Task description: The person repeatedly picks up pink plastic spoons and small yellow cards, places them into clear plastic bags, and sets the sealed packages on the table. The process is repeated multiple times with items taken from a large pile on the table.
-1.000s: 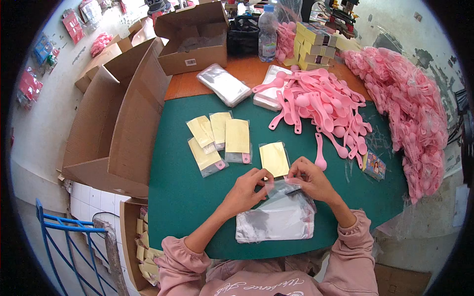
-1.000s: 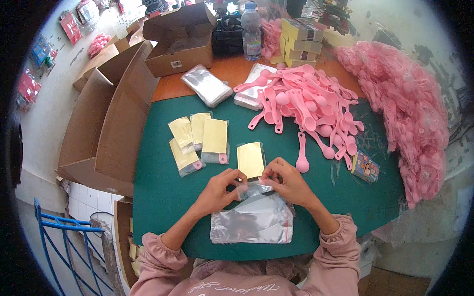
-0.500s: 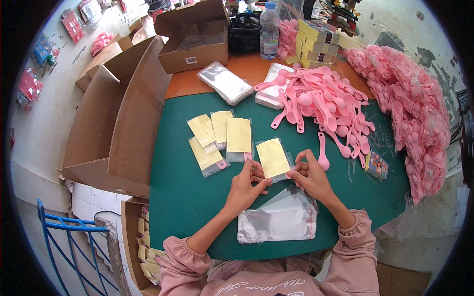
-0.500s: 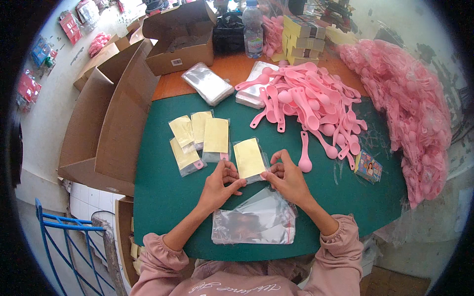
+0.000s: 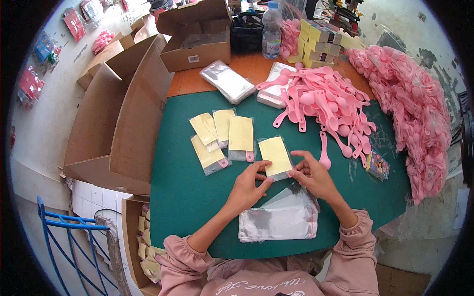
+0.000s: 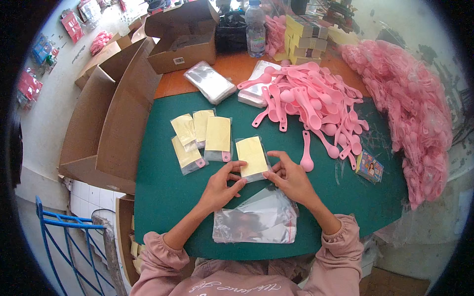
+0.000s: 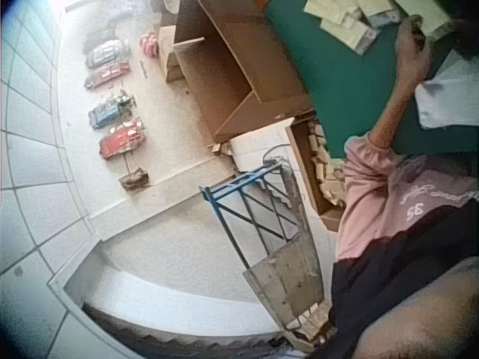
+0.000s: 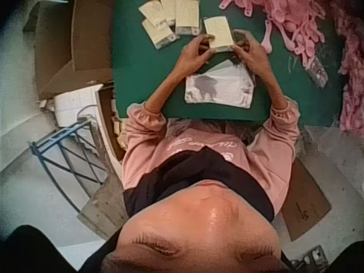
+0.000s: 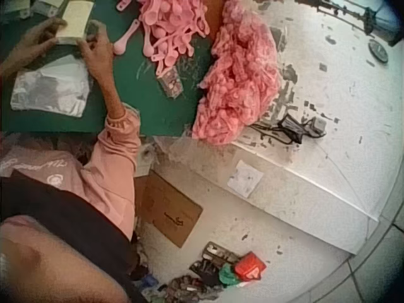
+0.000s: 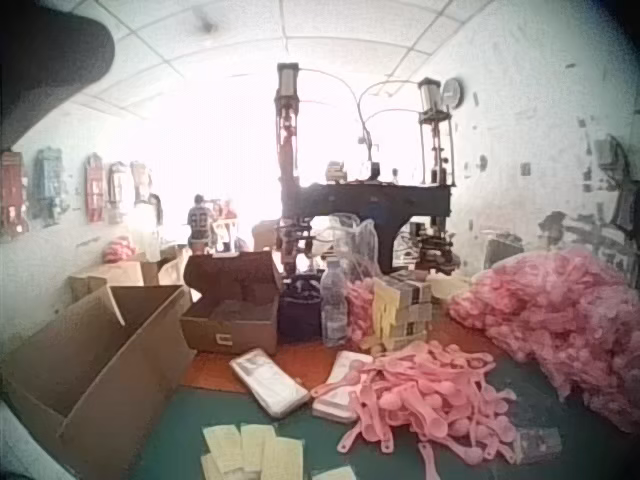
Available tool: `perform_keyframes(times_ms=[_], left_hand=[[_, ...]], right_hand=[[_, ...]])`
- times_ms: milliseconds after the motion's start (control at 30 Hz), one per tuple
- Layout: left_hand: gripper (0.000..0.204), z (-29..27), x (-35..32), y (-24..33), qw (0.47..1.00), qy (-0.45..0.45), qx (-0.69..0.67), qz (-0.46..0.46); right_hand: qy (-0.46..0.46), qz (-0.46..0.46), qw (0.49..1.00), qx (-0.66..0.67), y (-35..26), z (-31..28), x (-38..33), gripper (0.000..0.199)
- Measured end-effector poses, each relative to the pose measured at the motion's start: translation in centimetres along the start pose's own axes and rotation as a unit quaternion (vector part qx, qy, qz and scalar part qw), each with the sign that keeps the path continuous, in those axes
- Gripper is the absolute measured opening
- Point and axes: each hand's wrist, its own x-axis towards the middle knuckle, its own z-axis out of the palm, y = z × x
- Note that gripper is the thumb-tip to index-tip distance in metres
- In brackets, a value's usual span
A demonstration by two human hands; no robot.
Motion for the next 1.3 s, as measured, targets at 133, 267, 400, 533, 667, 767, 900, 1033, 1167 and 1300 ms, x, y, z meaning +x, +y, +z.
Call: perform_keyframes(times_ms=[133, 267, 400, 533, 667, 767, 900, 1033, 1167, 1300], left_hand=[[0.036, -0.9, 0.4, -0.2, 0.974, 0.064, 0.174, 0.131], [0.046, -0.5, 2.1, 2.7, 0.87, 0.072, 0.384, 0.302], [0.054, -1.0, 5.1, 0.7, 0.793, 0.012, 0.536, 0.289], [0.038, -3.6, 5.6, 1.8, 0.788, 0.029, 0.559, 0.257], [0.041, -6.0, 7.0, -0.7, 0.781, 0.172, 0.577, 0.166], [0.043, -7.1, 6.3, -1.6, 0.813, 0.164, 0.553, 0.086], [0.043, -8.6, 4.6, -1.9, 0.84, 0.134, 0.521, 0.065], [0.041, -11.9, 1.6, -2.7, 0.831, 0.09, 0.534, 0.128], [0.04, -14.7, -1.0, -2.0, 0.837, 0.03, 0.534, 0.119], [0.04, -13.4, -1.4, -0.4, 0.792, 0.072, 0.595, 0.114]], right_hand=[[-0.011, -0.012, 1.0, -0.023, -0.1, -2.2, 0.0, 0.045], [-0.07, -0.031, 0.995, 0.059, 0.6, -2.8, 0.4, 0.049], [-0.081, -0.063, 0.995, -0.02, -0.5, -2.5, 0.6, 0.046], [-0.001, -0.085, 0.985, -0.153, 0.3, -3.2, 0.4, 0.039], [0.042, -0.114, 0.968, -0.22, 0.7, -2.9, 0.4, 0.032], [0.091, -0.141, 0.956, -0.242, 0.8, -2.9, 0.5, 0.029], [0.114, -0.171, 0.933, -0.294, 2.0, -3.4, 0.3, 0.028], [0.101, -0.135, 0.952, -0.256, 1.7, -3.0, 0.6, 0.024], [0.132, -0.15, 0.925, -0.323, 1.8, -3.1, 0.9, 0.016], [0.182, -0.169, 0.882, -0.402, 2.5, -4.1, 0.7, 0.014]])
